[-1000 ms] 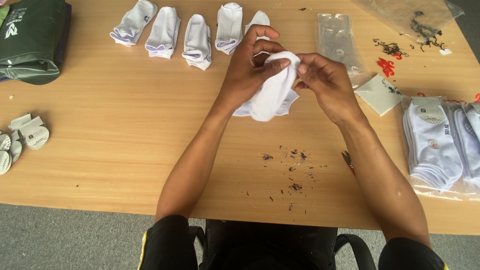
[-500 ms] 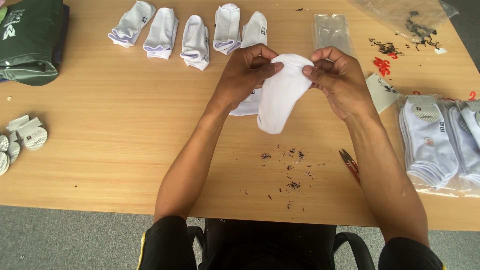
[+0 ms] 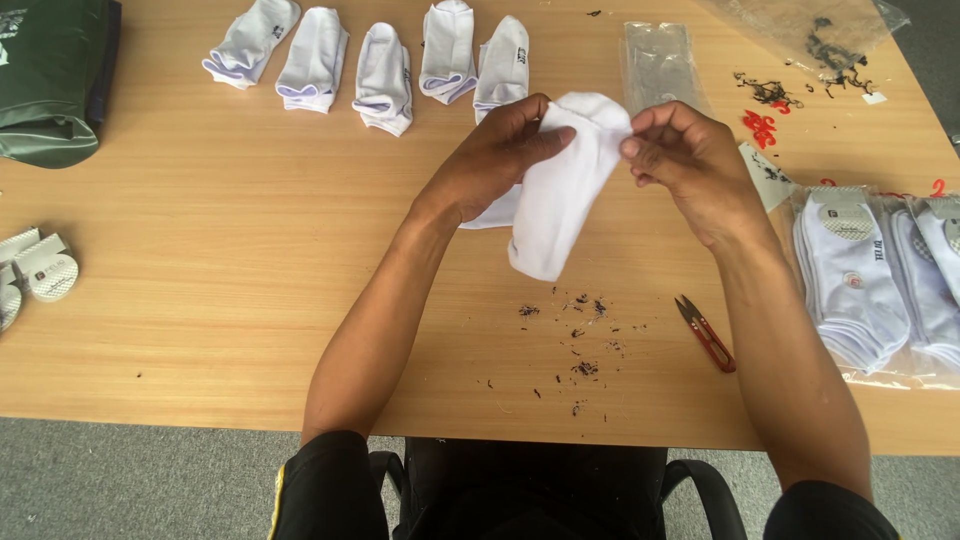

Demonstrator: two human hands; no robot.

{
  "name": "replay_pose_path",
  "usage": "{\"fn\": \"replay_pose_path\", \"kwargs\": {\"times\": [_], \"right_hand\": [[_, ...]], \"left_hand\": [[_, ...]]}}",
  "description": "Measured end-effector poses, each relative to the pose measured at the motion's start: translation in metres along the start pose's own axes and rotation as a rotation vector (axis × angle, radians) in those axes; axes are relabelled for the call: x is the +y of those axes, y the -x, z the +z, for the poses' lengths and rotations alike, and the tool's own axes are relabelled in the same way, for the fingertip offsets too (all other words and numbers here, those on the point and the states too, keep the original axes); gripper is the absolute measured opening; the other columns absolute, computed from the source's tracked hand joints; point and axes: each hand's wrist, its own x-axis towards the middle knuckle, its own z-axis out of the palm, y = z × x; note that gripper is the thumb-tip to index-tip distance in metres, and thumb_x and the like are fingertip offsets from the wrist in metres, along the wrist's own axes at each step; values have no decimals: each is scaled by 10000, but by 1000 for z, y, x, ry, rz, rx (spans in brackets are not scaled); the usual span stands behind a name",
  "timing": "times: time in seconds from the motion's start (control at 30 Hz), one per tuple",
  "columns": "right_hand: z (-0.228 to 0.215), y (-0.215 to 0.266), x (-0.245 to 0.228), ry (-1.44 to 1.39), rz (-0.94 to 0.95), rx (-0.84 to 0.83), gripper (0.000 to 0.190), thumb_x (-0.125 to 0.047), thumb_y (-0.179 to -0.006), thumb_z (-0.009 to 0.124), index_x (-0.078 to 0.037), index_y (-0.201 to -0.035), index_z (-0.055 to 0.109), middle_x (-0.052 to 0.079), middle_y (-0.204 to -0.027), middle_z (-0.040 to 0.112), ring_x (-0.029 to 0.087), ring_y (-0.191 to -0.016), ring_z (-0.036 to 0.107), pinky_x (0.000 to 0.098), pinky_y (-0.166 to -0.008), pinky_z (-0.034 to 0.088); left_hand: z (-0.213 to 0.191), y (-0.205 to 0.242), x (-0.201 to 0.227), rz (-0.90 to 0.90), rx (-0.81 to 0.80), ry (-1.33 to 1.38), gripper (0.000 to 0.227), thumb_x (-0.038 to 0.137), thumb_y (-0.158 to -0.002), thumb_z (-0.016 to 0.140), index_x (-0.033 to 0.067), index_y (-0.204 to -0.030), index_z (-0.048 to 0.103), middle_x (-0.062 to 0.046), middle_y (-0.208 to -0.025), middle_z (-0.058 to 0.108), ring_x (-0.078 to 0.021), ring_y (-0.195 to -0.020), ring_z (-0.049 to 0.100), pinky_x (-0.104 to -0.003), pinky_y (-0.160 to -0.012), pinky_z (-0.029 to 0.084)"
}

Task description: Trimming loose threads from white socks using a thread cutter, folding them, and placing them into individual plastic bags.

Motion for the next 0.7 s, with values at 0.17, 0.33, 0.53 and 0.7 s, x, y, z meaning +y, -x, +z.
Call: {"fn": "replay_pose_path", "kwargs": {"times": [0.17,0.33,0.53,0.7], "right_hand": [[-20,50,-26,553,201,-37,185,-217,-1021,590,-102,-1142,670,30,-1022,672,162,-888,598,306,-816,471],[-53,111,16,1057,530,-133,536,-452,-949,608,-117,-1368,629,90,-1311,689,284,-1071,706,443,-912,528],[-51,158,54,1131,606,-72,698,-587,-863,629,-90,-1352,604,117,-1385,614,304,-1284,588,438,-1038,465],[-48,161,62,1108,621,-1,398,-450,-910,691,-102,-1103,705,40,-1137,742,219,-1161,637,414,-893,508]], "left_hand": [[-5,3,5,-50,65,21,127,282,-984,576,174,-953,516,55,-800,504,-71,-747,444,-253,-640,335],[-10,5,5,-78,70,43,122,305,-983,567,192,-1017,533,69,-822,505,-69,-760,434,-254,-659,321],[-15,4,5,-97,7,180,228,209,-1015,549,170,-1239,567,12,-988,653,-122,-935,623,-306,-768,515],[-16,5,5,-46,-10,168,199,216,-1025,549,178,-1218,573,25,-914,632,-95,-870,600,-300,-727,515]]}}
